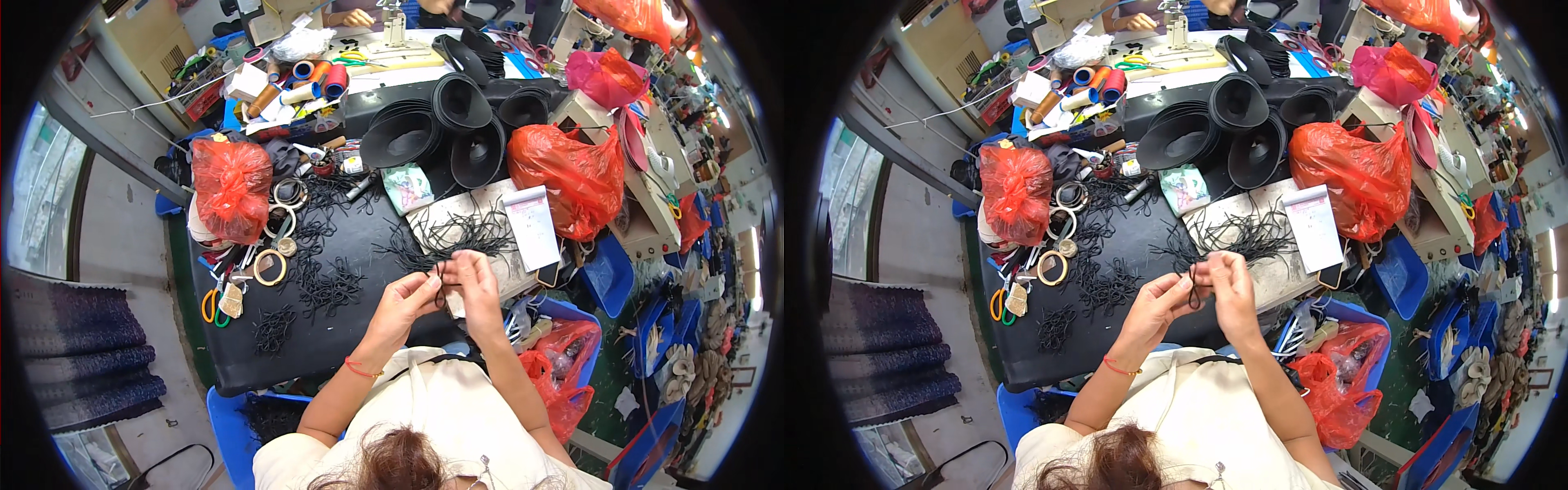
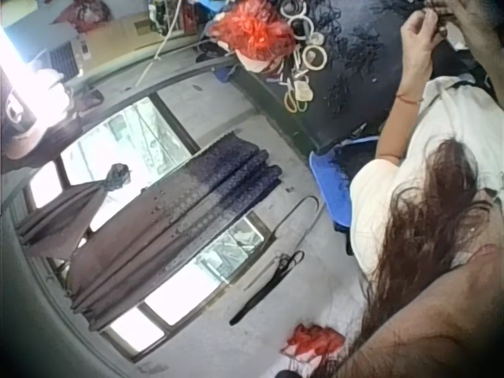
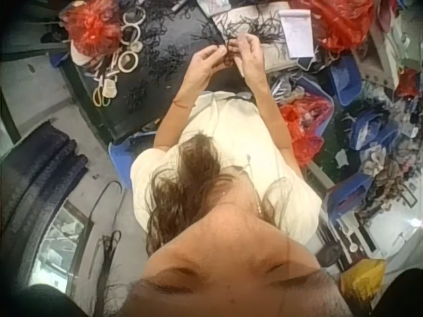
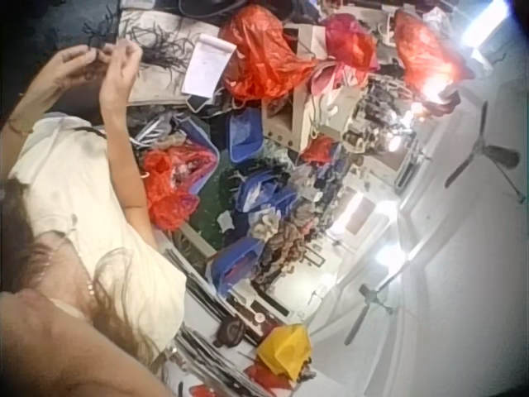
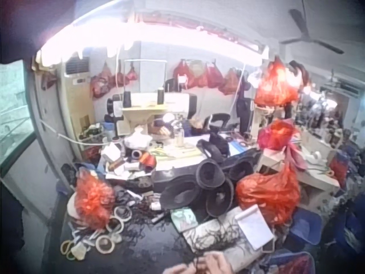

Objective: The person sits at a cluttered workbench and repeatedly picks up small black elastic bands, ties them into knots, and places the finished knots on the table. The hands work continuously with the elastic bands, handling them one at a time throughout the clip.

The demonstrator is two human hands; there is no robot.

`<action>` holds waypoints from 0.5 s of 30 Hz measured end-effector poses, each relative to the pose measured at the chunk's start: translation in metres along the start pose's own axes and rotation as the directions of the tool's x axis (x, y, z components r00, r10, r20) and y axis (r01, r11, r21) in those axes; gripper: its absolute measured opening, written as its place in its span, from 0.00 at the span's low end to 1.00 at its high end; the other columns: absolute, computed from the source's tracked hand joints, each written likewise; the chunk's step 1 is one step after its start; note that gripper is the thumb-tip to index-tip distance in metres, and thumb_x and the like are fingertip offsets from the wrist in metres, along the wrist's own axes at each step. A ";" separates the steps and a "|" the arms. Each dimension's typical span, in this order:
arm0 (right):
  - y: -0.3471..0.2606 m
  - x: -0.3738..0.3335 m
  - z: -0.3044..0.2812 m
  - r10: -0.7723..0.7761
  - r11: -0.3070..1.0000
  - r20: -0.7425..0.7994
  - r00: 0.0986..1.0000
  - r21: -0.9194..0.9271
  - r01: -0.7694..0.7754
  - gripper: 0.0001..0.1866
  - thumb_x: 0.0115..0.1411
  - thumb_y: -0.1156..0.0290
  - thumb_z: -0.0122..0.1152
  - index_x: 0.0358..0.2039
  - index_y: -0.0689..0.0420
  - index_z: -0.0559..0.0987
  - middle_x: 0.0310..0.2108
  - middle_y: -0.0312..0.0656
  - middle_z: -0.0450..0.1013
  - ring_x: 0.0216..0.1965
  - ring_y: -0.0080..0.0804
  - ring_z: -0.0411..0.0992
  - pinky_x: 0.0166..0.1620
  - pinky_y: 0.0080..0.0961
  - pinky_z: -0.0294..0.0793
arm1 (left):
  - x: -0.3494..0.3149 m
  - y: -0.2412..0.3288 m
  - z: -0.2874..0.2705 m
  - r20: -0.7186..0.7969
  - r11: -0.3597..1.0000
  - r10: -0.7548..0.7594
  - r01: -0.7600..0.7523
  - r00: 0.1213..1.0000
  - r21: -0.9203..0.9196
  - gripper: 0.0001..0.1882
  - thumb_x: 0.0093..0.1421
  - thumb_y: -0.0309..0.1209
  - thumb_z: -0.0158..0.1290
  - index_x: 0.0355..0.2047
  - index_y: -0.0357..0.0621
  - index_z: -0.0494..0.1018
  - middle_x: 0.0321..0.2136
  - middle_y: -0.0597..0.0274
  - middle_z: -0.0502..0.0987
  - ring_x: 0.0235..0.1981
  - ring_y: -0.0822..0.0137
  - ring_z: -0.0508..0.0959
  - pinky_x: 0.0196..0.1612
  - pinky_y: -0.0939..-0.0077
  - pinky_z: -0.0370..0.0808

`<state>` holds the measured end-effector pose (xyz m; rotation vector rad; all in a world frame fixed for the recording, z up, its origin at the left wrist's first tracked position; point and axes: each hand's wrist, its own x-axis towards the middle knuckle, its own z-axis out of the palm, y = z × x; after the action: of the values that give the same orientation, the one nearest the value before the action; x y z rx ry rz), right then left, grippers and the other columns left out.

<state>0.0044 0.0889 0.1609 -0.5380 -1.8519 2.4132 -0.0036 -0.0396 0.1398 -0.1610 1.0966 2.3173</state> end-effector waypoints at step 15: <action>-0.006 -0.009 -0.024 -0.065 0.976 0.171 0.983 -0.194 0.098 0.06 0.56 0.72 0.57 0.32 0.62 0.76 0.24 0.31 0.71 0.25 0.13 0.66 0.29 0.11 0.66 | -0.004 0.011 0.008 0.012 0.941 0.146 -0.143 0.989 0.307 0.09 0.56 0.30 0.54 0.33 0.35 0.73 0.25 0.64 0.76 0.26 0.79 0.73 0.29 0.87 0.71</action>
<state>0.0188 0.1103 0.1635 -0.2725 -2.1547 2.2944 -0.0049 -0.0407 0.1536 0.0272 1.5030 2.2359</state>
